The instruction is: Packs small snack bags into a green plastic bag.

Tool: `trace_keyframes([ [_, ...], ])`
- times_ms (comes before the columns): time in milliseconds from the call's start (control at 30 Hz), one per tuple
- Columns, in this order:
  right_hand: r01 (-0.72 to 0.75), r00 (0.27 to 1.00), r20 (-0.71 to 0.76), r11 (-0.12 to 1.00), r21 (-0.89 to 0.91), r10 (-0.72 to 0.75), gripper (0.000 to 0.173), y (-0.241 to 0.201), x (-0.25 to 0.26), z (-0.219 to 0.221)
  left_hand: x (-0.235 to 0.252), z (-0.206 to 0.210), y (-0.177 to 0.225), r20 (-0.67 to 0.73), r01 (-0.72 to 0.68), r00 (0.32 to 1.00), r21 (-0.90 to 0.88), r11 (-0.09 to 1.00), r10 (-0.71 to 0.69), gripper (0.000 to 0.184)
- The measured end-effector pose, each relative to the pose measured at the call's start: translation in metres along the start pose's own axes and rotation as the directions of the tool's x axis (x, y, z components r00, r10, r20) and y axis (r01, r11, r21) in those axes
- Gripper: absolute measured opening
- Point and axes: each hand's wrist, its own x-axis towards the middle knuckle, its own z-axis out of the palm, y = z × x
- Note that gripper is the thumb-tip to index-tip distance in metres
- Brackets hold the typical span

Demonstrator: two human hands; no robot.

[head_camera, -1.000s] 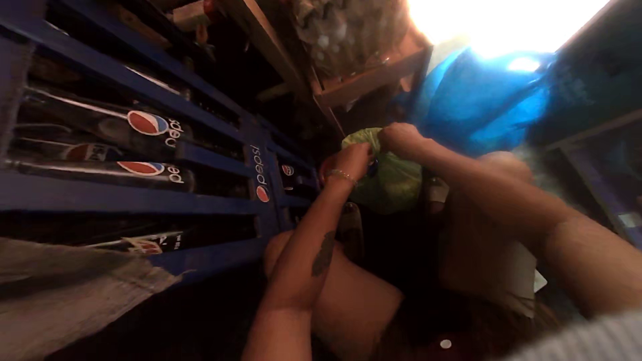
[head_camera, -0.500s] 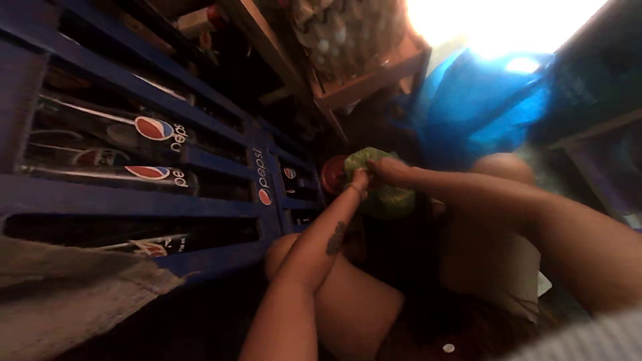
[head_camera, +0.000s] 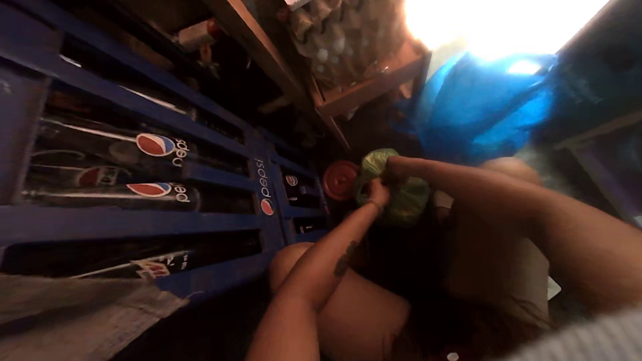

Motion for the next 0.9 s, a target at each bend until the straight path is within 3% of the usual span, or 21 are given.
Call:
trace_keyframes([
  [200,0.022,0.999,0.045,0.993,0.114,-0.027,0.024,0.014,0.006,-0.002,0.013,-0.006,-0.003,0.042,0.002,0.999,-0.022,1.0,-0.001,0.027],
  [400,0.019,1.0,0.025,0.998,-0.058,-0.017,0.021,0.016,0.009,-0.001,0.011,-0.012,0.007,0.109,-0.097,0.991,0.243,0.965,0.073,0.033],
  [467,0.005,1.0,0.009,0.999,-0.052,-0.005,0.019,0.016,0.011,0.0,0.011,-0.011,0.01,0.105,-0.085,0.993,0.323,0.943,0.053,0.041],
  [633,0.036,0.999,0.033,0.999,-0.001,-0.036,0.015,0.018,0.008,0.013,-0.002,-0.017,0.024,0.26,-0.131,0.965,0.483,0.866,0.001,0.034],
  [733,0.07,0.997,0.032,0.997,0.018,-0.07,0.02,0.018,0.006,0.01,0.007,-0.027,0.028,0.273,-0.179,0.961,0.467,0.866,0.051,0.029],
  [900,0.081,0.995,0.047,0.987,0.136,-0.088,0.025,0.025,0.009,0.006,0.023,-0.03,0.018,0.089,-0.102,0.993,0.241,0.965,0.083,0.032],
])
